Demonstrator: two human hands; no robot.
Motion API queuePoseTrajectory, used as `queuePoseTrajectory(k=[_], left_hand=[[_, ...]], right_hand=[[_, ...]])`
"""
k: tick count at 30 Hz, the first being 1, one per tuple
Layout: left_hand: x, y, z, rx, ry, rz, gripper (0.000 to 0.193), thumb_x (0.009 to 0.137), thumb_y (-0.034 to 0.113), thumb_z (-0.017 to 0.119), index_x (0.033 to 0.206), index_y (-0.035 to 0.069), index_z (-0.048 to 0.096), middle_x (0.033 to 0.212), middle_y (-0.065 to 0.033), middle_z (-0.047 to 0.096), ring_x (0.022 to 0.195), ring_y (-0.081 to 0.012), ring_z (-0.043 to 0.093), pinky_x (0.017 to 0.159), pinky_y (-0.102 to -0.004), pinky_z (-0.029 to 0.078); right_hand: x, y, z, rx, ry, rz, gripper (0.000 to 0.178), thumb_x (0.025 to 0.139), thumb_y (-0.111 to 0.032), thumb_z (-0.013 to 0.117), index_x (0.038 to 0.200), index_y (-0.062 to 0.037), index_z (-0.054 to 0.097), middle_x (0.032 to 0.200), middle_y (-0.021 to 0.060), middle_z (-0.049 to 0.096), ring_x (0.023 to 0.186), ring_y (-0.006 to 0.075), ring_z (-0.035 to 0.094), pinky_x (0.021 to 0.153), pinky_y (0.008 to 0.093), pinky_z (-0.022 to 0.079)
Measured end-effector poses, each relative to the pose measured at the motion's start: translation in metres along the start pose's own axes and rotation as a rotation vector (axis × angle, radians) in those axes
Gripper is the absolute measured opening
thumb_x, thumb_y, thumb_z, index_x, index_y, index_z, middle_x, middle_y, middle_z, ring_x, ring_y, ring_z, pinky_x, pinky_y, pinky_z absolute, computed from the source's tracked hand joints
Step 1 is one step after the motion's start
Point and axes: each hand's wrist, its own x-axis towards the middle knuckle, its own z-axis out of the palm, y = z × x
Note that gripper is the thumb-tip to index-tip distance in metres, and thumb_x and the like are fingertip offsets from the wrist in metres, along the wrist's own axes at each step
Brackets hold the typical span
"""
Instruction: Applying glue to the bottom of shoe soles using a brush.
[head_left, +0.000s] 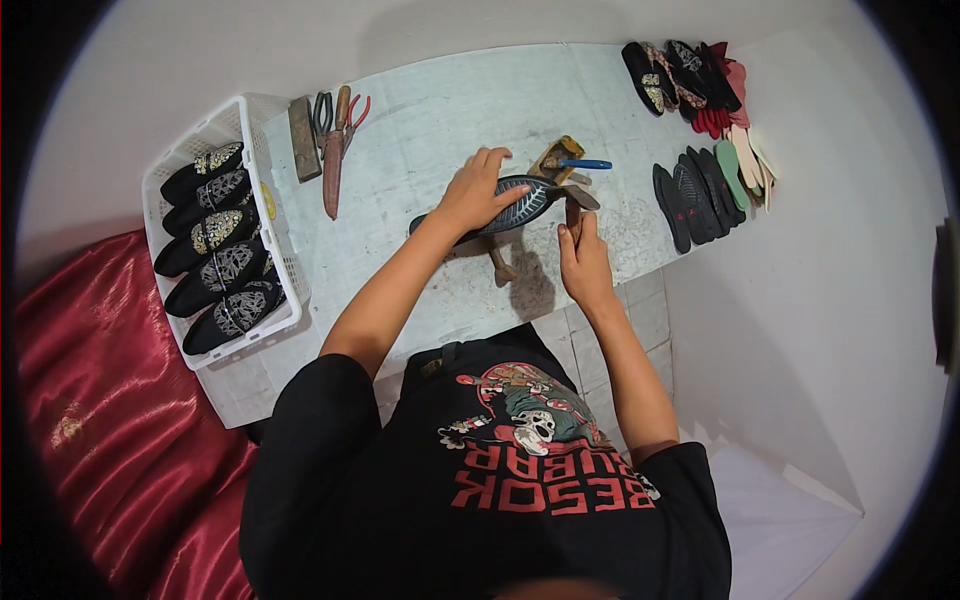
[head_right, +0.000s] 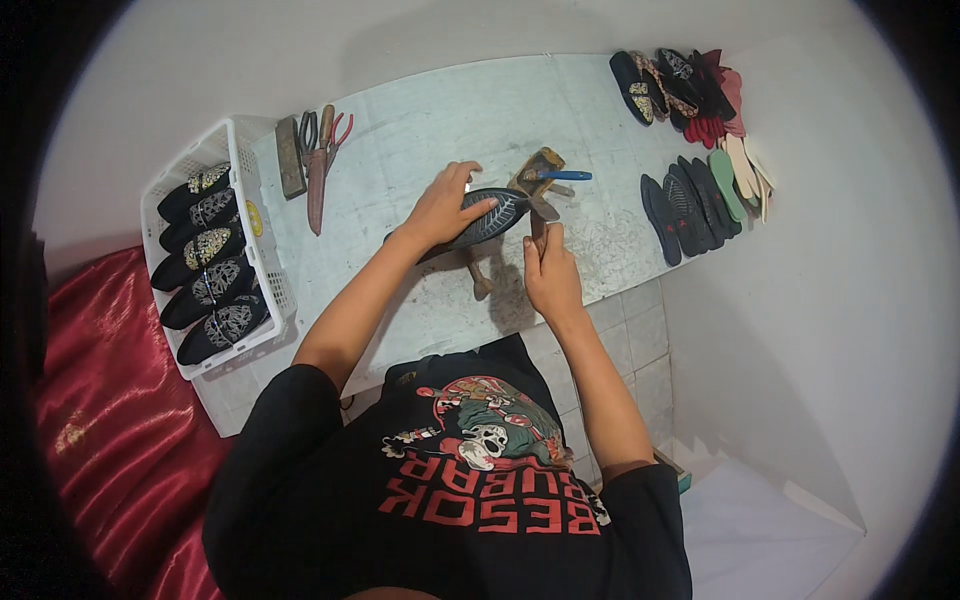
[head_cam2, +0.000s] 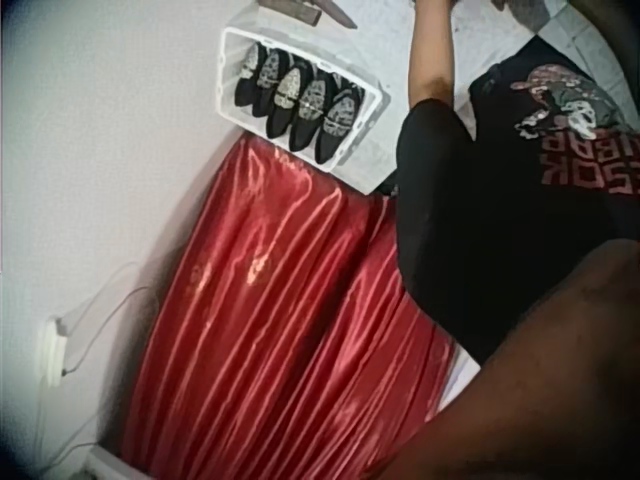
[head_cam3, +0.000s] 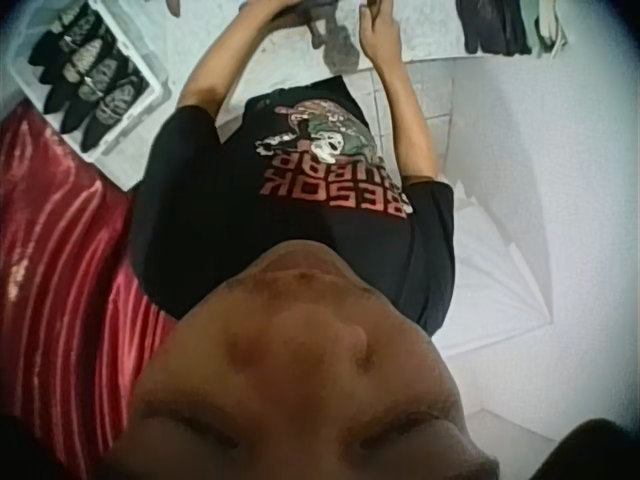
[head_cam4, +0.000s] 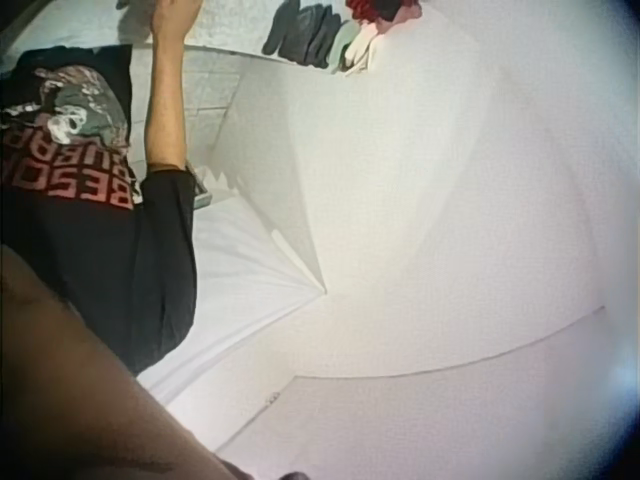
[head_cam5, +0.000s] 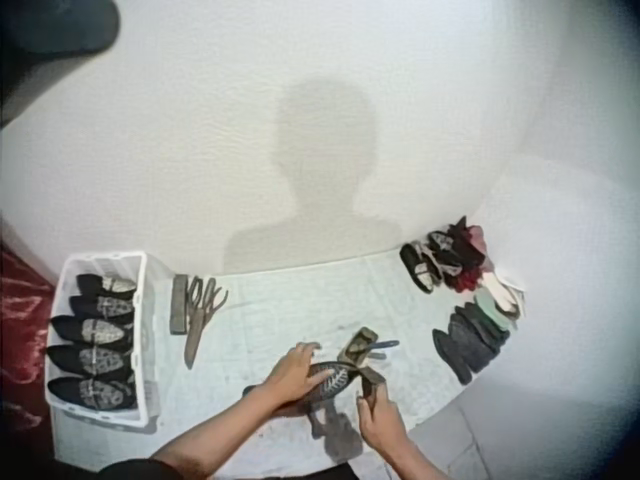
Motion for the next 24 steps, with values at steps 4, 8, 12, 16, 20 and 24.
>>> queuePoseTrajectory(k=[4, 8, 12, 16, 20, 24], left_hand=[[0.012, 0.008, -0.007, -0.118, -0.465, -0.315, 0.055, 0.098, 0.051, 0.058, 0.136, 0.012, 0.057, 0.109, -0.0200, 0.071, 0.110, -0.0400, 0.065, 0.092, -0.0454, 0.050], [0.010, 0.004, -0.014, -0.150, -0.644, -0.379, 0.050, 0.100, 0.052, 0.053, 0.134, 0.015, 0.061, 0.112, -0.0182, 0.073, 0.107, -0.0382, 0.068, 0.093, -0.0446, 0.051], [0.022, 0.007, -0.014, -0.157, -0.674, -0.379, 0.048, 0.101, 0.051, 0.053, 0.128, 0.012, 0.064, 0.109, -0.0187, 0.073, 0.104, -0.0359, 0.069, 0.092, -0.0442, 0.051], [0.018, -0.001, -0.008, -0.221, -0.663, -0.367, 0.046, 0.103, 0.047, 0.054, 0.126, 0.008, 0.063, 0.107, -0.0202, 0.072, 0.101, -0.0351, 0.069, 0.090, -0.0419, 0.051], [0.024, 0.006, -0.008, -0.244, -0.700, -0.390, 0.045, 0.103, 0.046, 0.054, 0.125, 0.007, 0.063, 0.104, -0.0207, 0.072, 0.098, -0.0343, 0.069, 0.088, -0.0418, 0.051], [0.021, 0.001, -0.006, -0.216, -0.657, -0.375, 0.044, 0.103, 0.044, 0.055, 0.124, 0.006, 0.063, 0.101, -0.0196, 0.072, 0.094, -0.0314, 0.069, 0.086, -0.0406, 0.051]], right_hand=[[0.001, 0.005, -0.004, 0.033, -0.008, 0.039, 0.027, 0.102, -0.021, 0.053, 0.119, -0.0028, 0.042, 0.090, 0.0331, 0.066, 0.090, 0.0559, 0.062, 0.073, 0.0581, 0.047], [-0.004, 0.024, -0.005, 0.189, -0.057, 0.159, 0.034, 0.103, -0.028, 0.054, 0.123, -0.0011, 0.047, 0.097, 0.0316, 0.066, 0.095, 0.0511, 0.065, 0.080, 0.0517, 0.049], [-0.009, 0.038, -0.005, 0.245, 0.072, 0.065, 0.034, 0.102, -0.025, 0.058, 0.121, 0.0030, 0.055, 0.092, 0.0244, 0.068, 0.087, 0.0337, 0.070, 0.075, 0.0435, 0.050], [-0.017, 0.023, -0.011, 0.230, 0.074, -0.116, 0.031, 0.101, -0.014, 0.056, 0.125, 0.0055, 0.054, 0.086, 0.0196, 0.069, 0.076, 0.0290, 0.070, 0.068, 0.0406, 0.051], [-0.017, 0.038, 0.012, 0.205, -0.080, 0.009, 0.037, 0.100, -0.014, 0.057, 0.133, 0.0011, 0.049, 0.082, 0.0190, 0.068, 0.073, 0.0358, 0.068, 0.067, 0.0420, 0.050], [-0.018, 0.029, 0.010, 0.214, -0.112, 0.068, 0.040, 0.099, -0.015, 0.059, 0.134, 0.0016, 0.049, 0.089, 0.0205, 0.070, 0.081, 0.0338, 0.071, 0.071, 0.0431, 0.051]])
